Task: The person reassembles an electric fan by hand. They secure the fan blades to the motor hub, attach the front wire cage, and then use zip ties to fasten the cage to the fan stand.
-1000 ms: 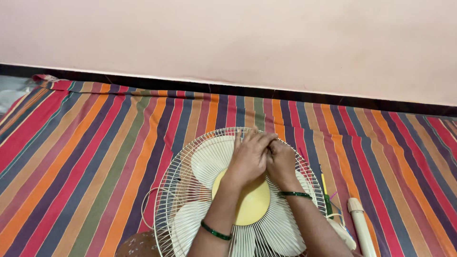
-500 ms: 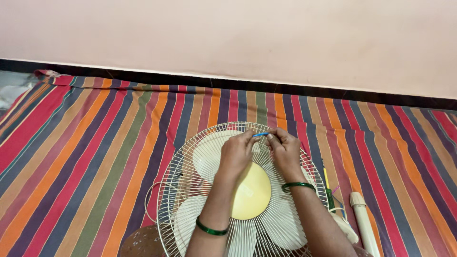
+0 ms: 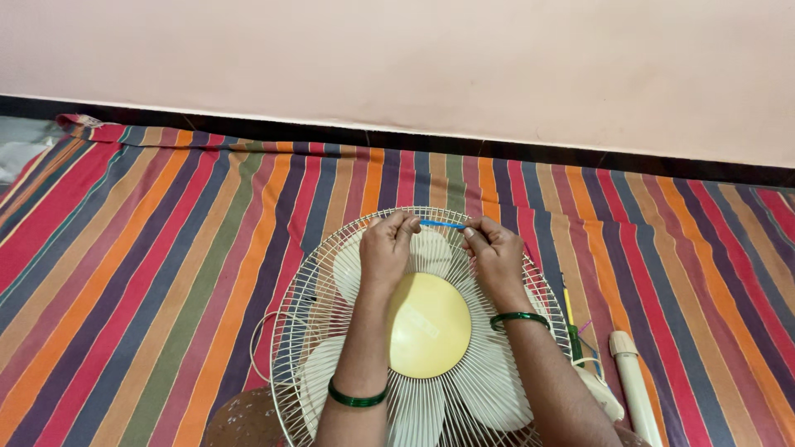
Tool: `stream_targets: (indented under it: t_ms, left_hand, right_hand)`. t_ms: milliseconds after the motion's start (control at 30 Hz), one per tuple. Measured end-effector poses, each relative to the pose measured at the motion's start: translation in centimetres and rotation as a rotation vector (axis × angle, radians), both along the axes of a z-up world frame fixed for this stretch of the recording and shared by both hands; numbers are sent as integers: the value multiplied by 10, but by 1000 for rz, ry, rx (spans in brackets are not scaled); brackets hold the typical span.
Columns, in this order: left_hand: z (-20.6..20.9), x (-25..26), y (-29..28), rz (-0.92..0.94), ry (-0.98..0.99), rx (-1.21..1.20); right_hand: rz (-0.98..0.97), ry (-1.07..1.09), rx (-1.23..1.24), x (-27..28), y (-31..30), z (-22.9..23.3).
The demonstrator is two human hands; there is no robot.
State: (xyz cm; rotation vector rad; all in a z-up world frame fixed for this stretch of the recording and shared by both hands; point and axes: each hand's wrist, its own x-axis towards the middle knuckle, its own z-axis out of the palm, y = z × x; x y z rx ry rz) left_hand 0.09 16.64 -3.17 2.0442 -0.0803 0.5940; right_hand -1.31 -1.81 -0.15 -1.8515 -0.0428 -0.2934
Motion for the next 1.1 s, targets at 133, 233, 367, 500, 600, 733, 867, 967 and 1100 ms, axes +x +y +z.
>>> stream_targets:
  t_ms: [133, 233, 367, 500, 600, 733, 867, 967, 1100]
  left_hand:
    - [13, -8, -6, -101, 138, -60]
    - [26, -14, -13, -166, 149, -57]
    - [35, -21, -25, -325, 284, -296]
    - [37, -23, -27, -440, 271, -520]
    - [38, -18, -22, -421, 331, -327]
    - [34, -15, -21, -385, 444, -276]
    - [25, -12, -21, -419, 386, -303]
    - [17, -6, -19, -465, 365, -299]
    - [10, 0, -21, -452, 419, -312]
  right_hand:
    - [-15, -320, -247, -10, 6, 20]
    - [-25, -850, -622, -19, 11, 31]
    - [132, -593, -526, -19, 11, 24]
    - [175, -358, -299, -7, 3, 5]
    - [204, -295, -123, -4, -3, -3]
    - [241, -280, -108, -7, -2, 1]
    - [271, -283, -132, -9, 0, 8]
    - [228, -212, -83, -9, 1, 6]
    - [178, -184, -56, -5, -3, 0]
